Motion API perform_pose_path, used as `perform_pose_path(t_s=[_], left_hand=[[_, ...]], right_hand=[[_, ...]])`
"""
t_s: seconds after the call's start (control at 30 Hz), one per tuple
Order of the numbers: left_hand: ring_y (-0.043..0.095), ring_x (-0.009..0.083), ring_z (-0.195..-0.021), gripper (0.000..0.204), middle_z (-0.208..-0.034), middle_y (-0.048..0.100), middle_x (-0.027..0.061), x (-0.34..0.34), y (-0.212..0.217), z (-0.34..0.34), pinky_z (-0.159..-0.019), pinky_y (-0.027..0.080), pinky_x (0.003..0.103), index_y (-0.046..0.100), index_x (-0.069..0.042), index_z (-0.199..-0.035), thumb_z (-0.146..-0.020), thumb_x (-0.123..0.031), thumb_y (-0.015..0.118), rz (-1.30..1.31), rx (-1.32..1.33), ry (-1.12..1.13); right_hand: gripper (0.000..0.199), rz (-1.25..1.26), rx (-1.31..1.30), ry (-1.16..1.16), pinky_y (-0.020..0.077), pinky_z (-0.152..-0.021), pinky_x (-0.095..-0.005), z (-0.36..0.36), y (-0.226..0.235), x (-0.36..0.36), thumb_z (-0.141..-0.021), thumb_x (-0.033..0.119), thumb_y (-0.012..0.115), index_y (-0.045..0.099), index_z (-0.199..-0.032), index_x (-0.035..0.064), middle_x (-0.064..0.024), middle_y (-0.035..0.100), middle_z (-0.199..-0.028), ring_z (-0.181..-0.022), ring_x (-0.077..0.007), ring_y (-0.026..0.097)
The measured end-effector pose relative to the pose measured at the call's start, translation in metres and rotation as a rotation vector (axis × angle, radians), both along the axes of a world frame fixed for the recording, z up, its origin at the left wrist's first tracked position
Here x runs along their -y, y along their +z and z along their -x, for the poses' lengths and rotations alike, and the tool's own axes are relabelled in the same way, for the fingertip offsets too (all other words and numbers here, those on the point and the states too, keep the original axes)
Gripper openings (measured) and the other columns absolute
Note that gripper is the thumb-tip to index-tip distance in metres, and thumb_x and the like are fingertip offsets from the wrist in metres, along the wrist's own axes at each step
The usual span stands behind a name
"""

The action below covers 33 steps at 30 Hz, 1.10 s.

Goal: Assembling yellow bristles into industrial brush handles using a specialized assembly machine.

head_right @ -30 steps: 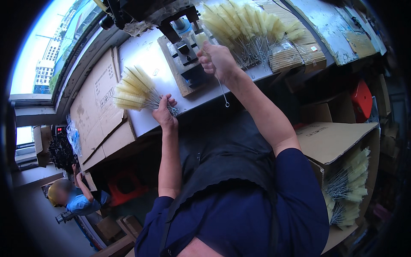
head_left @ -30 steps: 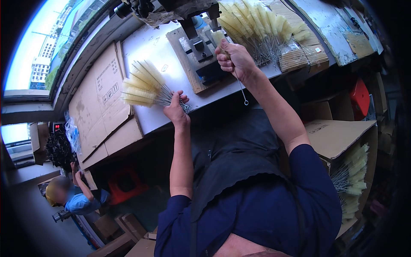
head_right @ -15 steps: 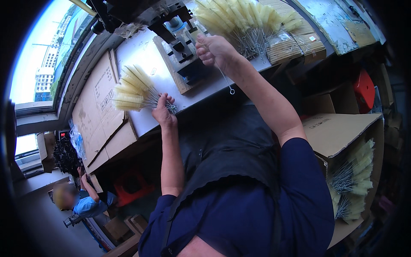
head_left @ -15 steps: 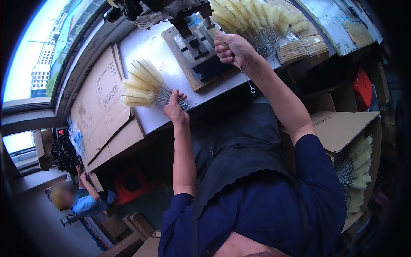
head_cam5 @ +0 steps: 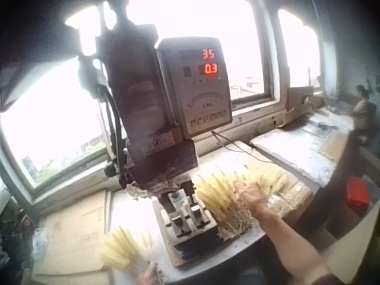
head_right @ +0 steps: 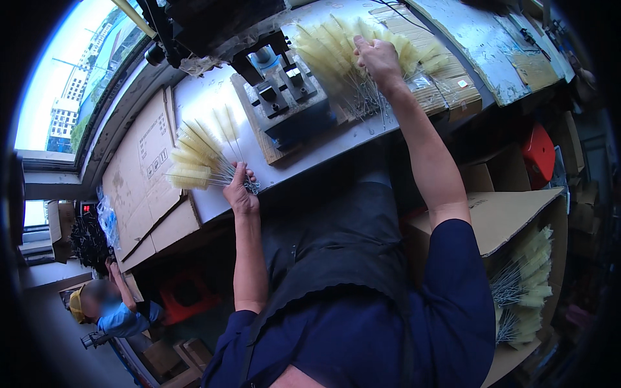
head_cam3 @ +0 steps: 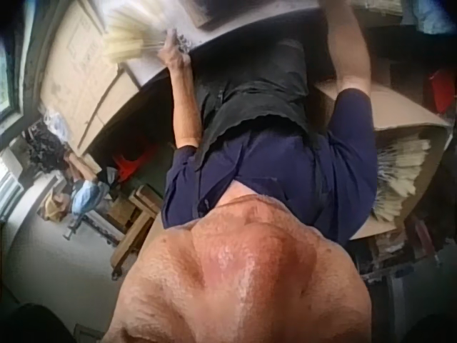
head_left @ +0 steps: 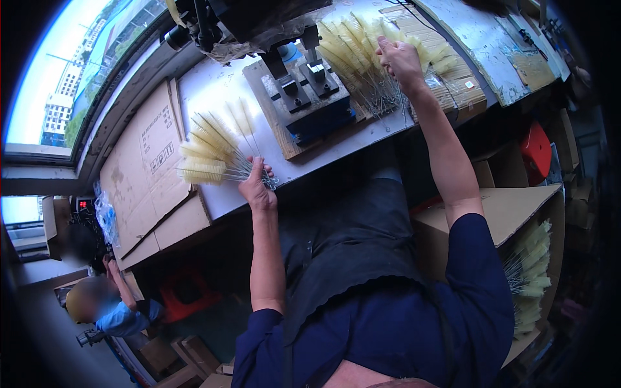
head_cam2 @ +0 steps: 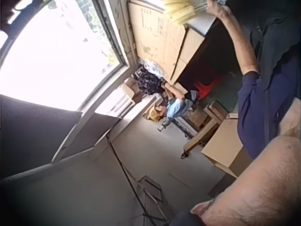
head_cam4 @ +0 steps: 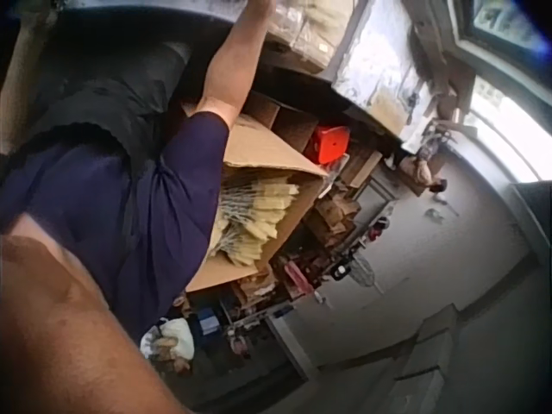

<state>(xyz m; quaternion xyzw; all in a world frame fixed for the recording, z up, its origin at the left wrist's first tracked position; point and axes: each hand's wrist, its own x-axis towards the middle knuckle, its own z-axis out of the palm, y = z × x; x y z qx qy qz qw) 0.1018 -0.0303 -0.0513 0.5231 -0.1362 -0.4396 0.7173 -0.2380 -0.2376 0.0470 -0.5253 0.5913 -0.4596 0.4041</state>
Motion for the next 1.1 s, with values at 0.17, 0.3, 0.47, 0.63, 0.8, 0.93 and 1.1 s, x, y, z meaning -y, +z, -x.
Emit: perform_pose_path(t_s=[0.17,0.3,0.47,0.63,0.8,0.93,1.1], left_hand=[[0.059,0.0141,-0.067,0.028,-0.086,0.062,0.0067,-0.009,0.005,0.005,-0.054,0.047,0.025,0.056,-0.004,-0.111,-0.087,-0.004,0.071,0.056,-0.105,-0.043],[0.058,0.0134,-0.067,0.028,-0.087,0.063,0.0065,-0.023,0.022,0.023,-0.057,0.046,0.025,0.056,-0.005,-0.111,-0.087,-0.004,0.07,0.122,-0.154,-0.111],[0.059,0.0145,-0.067,0.031,-0.089,0.062,0.0073,-0.045,0.045,0.049,-0.057,0.048,0.026,0.053,-0.002,-0.112,-0.087,-0.003,0.07,0.127,-0.136,-0.172],[0.06,0.013,-0.067,0.033,-0.09,0.062,0.0056,-0.06,0.057,0.074,-0.061,0.05,0.025,0.054,0.0,-0.114,-0.087,-0.005,0.071,0.06,-0.096,-0.27],[0.06,0.012,-0.065,0.031,-0.085,0.062,0.0055,-0.064,0.048,0.067,-0.058,0.05,0.024,0.053,0.001,-0.115,-0.088,-0.003,0.069,0.089,-0.008,-0.027],[0.059,0.0117,-0.062,0.027,-0.084,0.061,0.0058,-0.055,0.04,0.048,-0.056,0.05,0.024,0.053,0.001,-0.112,-0.088,-0.001,0.067,0.061,-0.029,0.074],[0.059,0.0127,-0.061,0.026,-0.084,0.061,0.0069,-0.036,0.027,0.044,-0.055,0.05,0.025,0.053,0.0,-0.11,-0.088,0.0,0.066,0.031,-0.031,0.065]], right_hand=[[0.045,0.459,-0.527,-0.371,0.0494,-0.086,-0.0369,0.008,-0.008,0.016,-0.095,0.039,0.06,0.062,-0.112,-0.0031,-0.0148,0.069,-0.096,-0.089,-0.0281,0.067],[0.037,0.342,-0.075,-0.022,0.0517,-0.067,-0.0276,-0.05,0.005,-0.06,-0.096,0.031,0.061,0.062,-0.112,-0.0023,-0.0104,0.069,-0.096,-0.078,-0.0157,0.065],[0.039,0.089,0.017,0.447,0.048,-0.054,-0.0215,-0.158,-0.031,-0.122,-0.094,0.036,0.066,0.063,-0.107,-0.0004,-0.0058,0.068,-0.088,-0.068,-0.0079,0.061],[0.032,-0.196,0.416,0.506,0.0418,-0.047,-0.0211,-0.186,-0.017,-0.136,-0.097,0.032,0.061,0.06,-0.098,0.0002,-0.0008,0.058,-0.072,-0.055,-0.0054,0.052],[0.033,-0.279,0.591,0.374,0.0265,-0.035,-0.018,-0.167,-0.008,-0.124,-0.102,0.031,0.051,0.06,-0.097,-0.0007,0.0039,0.046,-0.063,-0.042,-0.001,0.033],[0.036,-0.284,0.622,0.387,0.028,-0.034,-0.0165,-0.152,-0.007,-0.113,-0.102,0.032,0.05,0.059,-0.096,-0.0012,0.0036,0.048,-0.062,-0.04,-0.0002,0.035],[0.034,-0.346,0.651,0.395,0.0302,-0.034,-0.0171,-0.144,-0.006,-0.093,-0.101,0.031,0.052,0.06,-0.095,-0.0012,0.003,0.048,-0.061,-0.039,-0.0006,0.037]])
